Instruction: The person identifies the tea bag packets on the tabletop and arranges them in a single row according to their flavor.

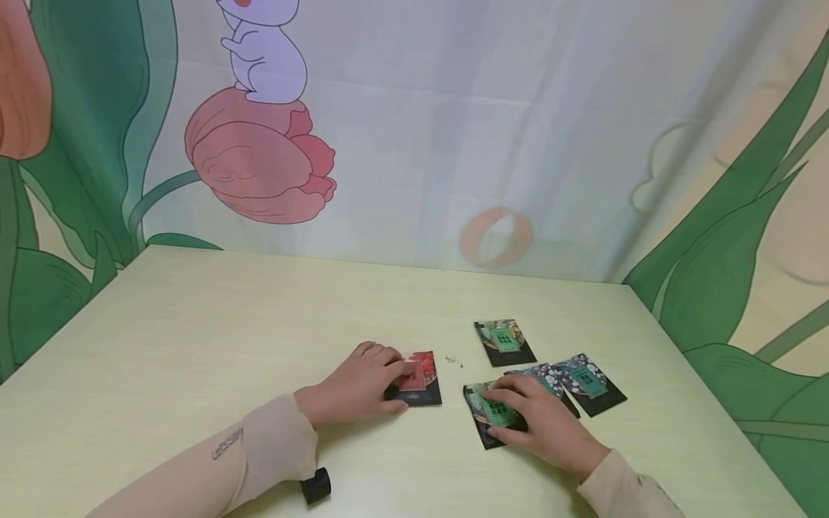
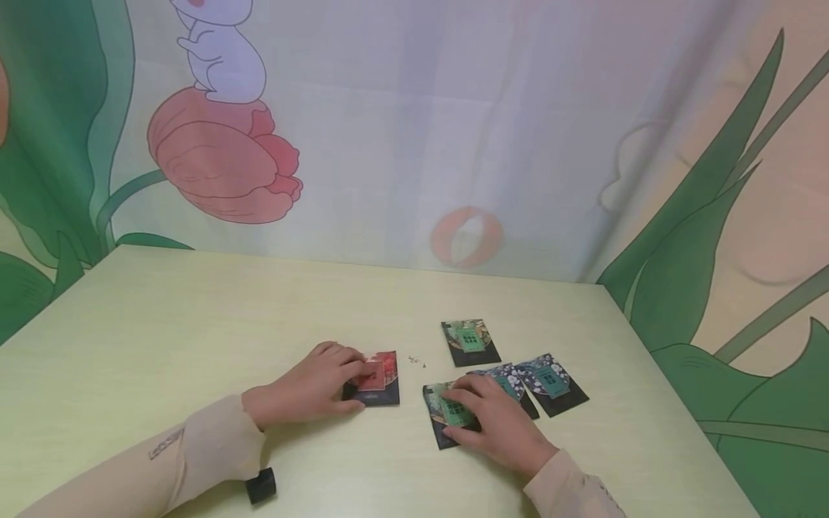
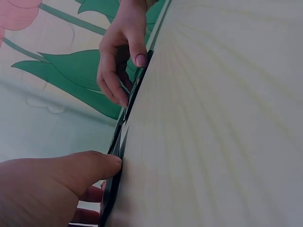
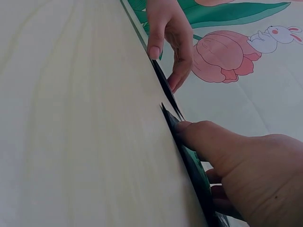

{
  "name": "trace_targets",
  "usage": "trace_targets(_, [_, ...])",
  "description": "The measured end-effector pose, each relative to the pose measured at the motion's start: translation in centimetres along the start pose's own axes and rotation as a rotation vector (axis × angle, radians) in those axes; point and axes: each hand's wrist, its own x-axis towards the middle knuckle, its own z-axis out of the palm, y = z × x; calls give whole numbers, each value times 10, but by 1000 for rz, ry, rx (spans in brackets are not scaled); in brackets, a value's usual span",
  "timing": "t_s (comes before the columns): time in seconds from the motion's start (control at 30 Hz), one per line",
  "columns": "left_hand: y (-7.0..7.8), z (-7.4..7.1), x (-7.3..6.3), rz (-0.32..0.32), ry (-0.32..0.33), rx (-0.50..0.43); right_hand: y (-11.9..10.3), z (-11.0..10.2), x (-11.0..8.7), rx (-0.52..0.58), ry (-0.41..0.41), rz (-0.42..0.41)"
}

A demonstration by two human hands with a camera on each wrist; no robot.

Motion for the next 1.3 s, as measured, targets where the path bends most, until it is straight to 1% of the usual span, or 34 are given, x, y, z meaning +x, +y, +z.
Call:
trace_targets(0.4, [-2, -2, -9, 3, -17, -1, 1, 1, 1, -1, -3, -8])
trace_targets(0.77, [-2, -6, -17, 30, -55, -21, 3, 1, 1, 8, -4, -17])
trace_targets(0.87, [-1, -7, -20, 35, -56, -27, 3, 0, 1, 10, -3, -21])
trace_targets(1.07, [0, -8, -25, 32, -65, -29, 4, 1, 2, 5, 0, -23])
trace_targets(1.3, [1, -10, -32, 48, -78, 5, 4, 2, 2, 6, -5, -15])
